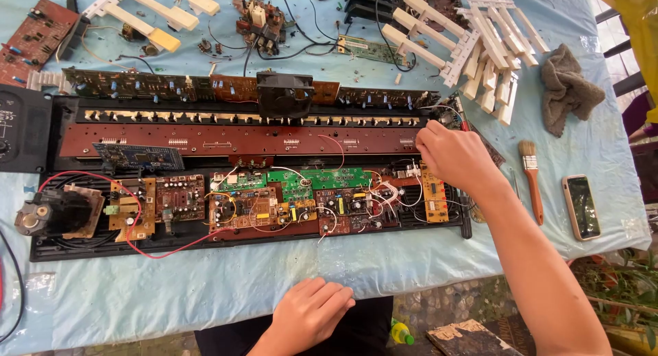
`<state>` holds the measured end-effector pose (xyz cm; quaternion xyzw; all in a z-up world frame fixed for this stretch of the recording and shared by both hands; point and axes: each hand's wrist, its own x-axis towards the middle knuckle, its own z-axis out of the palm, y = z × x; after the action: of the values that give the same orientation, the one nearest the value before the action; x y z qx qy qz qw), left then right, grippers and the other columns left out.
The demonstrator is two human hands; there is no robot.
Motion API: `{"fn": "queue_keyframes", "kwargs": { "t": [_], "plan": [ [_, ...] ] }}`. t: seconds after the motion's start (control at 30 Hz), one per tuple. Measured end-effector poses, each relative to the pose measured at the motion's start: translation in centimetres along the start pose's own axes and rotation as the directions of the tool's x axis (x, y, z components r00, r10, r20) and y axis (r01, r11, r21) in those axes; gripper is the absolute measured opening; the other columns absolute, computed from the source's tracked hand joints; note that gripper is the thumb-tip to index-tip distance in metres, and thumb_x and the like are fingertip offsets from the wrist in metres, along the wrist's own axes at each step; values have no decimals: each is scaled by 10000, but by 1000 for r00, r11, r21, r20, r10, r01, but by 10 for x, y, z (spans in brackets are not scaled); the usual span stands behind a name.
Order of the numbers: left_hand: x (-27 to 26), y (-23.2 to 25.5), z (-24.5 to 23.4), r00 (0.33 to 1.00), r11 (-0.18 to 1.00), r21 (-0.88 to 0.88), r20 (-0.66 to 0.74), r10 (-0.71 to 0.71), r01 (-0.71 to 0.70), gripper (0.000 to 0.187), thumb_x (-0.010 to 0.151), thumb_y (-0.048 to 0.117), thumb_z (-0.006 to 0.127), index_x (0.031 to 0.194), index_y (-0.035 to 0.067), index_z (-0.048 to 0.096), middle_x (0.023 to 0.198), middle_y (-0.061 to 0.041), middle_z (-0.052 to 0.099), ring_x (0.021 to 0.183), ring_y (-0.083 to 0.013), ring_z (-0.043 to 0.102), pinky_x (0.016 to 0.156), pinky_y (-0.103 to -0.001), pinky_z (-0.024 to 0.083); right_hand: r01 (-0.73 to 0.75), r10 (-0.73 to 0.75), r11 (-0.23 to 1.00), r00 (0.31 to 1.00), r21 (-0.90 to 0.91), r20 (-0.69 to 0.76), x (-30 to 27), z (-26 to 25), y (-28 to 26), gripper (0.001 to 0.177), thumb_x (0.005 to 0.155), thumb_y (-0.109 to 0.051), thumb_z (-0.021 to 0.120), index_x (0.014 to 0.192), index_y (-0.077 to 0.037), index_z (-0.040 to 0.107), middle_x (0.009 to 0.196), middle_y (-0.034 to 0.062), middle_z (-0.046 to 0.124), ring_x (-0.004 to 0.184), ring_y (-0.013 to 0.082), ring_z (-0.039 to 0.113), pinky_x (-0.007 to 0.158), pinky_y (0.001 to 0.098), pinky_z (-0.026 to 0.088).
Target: The person works on a disassembled electronic device, likely a keyboard, laid out on a blue cloth. They handle wires and small components, using a multimeter to test connections on the circuit board. The person also picks up and examines a small black component before placing it back on the table.
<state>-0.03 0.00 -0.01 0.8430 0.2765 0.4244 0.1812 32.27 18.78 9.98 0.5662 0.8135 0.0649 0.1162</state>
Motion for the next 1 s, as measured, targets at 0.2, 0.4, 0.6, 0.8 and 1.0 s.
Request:
{"fn": "queue_keyframes", "kwargs": {
  "t": [0.2,0.4,0.6,0.8,1.0],
  "plan": [
    [-1,0,1,1000,1000,8,4,-1,1,117,1054,164,598,970,87,626,846,-17,635,629,-195,492,544,-314,409,-1,2,1000,1000,28,-15,-1,1,1,197,1064,-214,526,993,-73,643,920,42,603,607,321,645,476,460,516],
    [0,1,2,1000,1000,12,-4,3,-3,111,1041,164,606,970,84,634,849,-21,642,615,-191,498,531,-307,417,10,-11,1000,999,-7,-44,0,4,1,214,1078,-239,516,972,-80,611,909,47,576,569,339,657,439,458,488],
    [-1,1,2,1000,1000,18,6,6,-6,121,1047,165,590,971,81,633,876,-27,661,627,-194,516,551,-310,447,-82,74,993,992,86,99,1,-9,5,204,1069,-267,505,1038,-147,668,1012,10,639,684,308,685,557,469,519],
    [1,2,1,1000,1000,6,3,3,-3,117,1045,153,585,968,75,629,867,-32,658,624,-196,519,551,-312,445,-66,60,994,995,91,75,0,-13,6,221,1082,-269,508,1067,-143,689,1018,9,634,691,316,695,538,468,524],
    [0,1,4,1000,1000,23,-10,1,-1,115,1039,159,595,972,78,642,865,-27,666,624,-191,527,528,-310,443,6,-4,998,999,67,-33,-1,-2,4,201,1074,-223,536,1005,-82,661,973,36,593,555,300,641,452,425,493]
  ]
}}
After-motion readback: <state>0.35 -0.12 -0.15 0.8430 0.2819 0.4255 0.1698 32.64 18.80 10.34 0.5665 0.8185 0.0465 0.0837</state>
